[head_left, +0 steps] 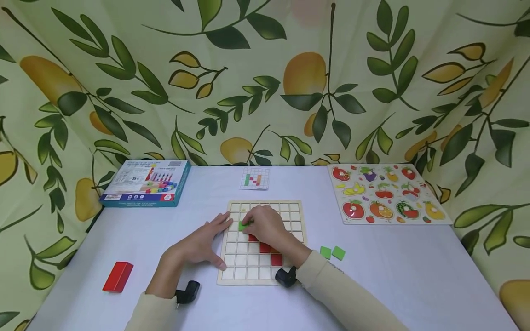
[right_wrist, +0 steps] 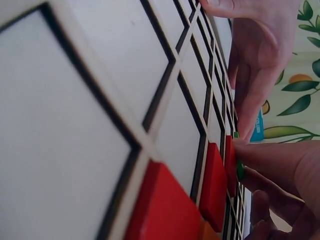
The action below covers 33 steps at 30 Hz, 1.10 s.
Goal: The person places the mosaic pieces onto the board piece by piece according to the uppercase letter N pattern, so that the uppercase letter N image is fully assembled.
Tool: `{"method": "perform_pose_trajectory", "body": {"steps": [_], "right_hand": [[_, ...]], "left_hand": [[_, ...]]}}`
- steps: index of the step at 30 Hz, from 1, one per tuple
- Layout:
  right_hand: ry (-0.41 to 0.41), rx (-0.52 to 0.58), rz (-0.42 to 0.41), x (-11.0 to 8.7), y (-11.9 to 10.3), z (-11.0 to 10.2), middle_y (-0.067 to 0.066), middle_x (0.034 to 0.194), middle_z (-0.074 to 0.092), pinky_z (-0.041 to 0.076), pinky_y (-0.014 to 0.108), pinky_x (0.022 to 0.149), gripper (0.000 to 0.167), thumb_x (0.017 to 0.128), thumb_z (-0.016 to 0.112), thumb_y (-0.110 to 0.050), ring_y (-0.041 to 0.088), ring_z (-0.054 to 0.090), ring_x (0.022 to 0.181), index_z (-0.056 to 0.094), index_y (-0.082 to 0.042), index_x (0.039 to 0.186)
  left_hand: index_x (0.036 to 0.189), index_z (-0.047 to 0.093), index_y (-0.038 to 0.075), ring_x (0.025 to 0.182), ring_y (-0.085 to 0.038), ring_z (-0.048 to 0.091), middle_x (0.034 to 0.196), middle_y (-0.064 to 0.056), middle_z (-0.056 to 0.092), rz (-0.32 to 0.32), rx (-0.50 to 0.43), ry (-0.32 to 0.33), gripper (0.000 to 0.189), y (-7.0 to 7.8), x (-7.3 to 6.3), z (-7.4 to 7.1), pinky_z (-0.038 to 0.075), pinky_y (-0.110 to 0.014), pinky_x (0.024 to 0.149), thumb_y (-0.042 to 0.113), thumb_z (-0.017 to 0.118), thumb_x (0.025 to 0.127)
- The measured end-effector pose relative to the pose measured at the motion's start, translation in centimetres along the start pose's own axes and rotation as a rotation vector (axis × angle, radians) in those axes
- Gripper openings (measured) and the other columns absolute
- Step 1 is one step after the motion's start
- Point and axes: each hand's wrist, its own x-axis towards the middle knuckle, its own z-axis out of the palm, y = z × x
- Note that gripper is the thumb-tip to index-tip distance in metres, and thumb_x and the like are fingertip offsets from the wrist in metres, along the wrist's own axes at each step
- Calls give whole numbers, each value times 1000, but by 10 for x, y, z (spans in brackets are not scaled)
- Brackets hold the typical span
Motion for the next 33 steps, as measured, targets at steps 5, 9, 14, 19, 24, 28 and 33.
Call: {"method": "perform_pose_trajectory", "body": {"steps": [5,9,14,19,24,28,33], "right_hand": [[-12,8,2,2,3,0,-6,95,81,57,25,77,9,82,86,-18,13,73,100,84,-19,91],[-33,6,-13,3,1,1,-5,96,81,57,25,78,9,83,85,-18,14,73,102,84,-19,92],[-82,6,-20,2,-1,-2,-5,104,81,58,30,88,11,86,82,-16,14,71,107,83,-19,96],[-161,43,-42,0,-1,-10,0,120,75,55,38,101,13,90,78,-17,17,66,115,82,-18,102],[-171,87,-69,-5,1,-23,4,131,67,51,45,110,19,94,73,-19,23,61,127,80,-16,112],[-166,112,-85,-10,7,-36,3,131,66,53,43,106,23,95,72,-21,23,62,123,77,-16,117],[-163,104,-121,-22,17,-49,2,128,68,54,43,102,24,94,74,-22,22,62,120,77,-16,117]], "left_hand": [[159,38,15,160,-42,13,174,-2,17,-8,-10,-6,117,2,0,0,25,-67,124,35,98,60],[158,39,15,160,-45,13,174,-2,18,-16,-19,5,117,1,-5,-1,27,-67,123,34,98,59],[158,40,17,158,-48,14,174,-1,19,-20,-15,13,116,1,-7,-1,30,-69,121,34,98,59],[158,39,17,158,-49,15,174,-2,18,-20,1,15,116,-1,-9,-2,31,-70,119,35,98,59],[158,39,18,158,-49,16,174,-2,19,-17,2,13,116,-2,-9,-2,31,-70,119,36,98,60],[159,39,19,158,-48,15,174,-2,18,-23,-3,1,115,-1,-8,-1,31,-71,119,37,97,61],[159,38,20,160,-43,13,174,0,17,-29,-19,-8,114,2,-5,-1,26,-69,122,36,96,63]]}}
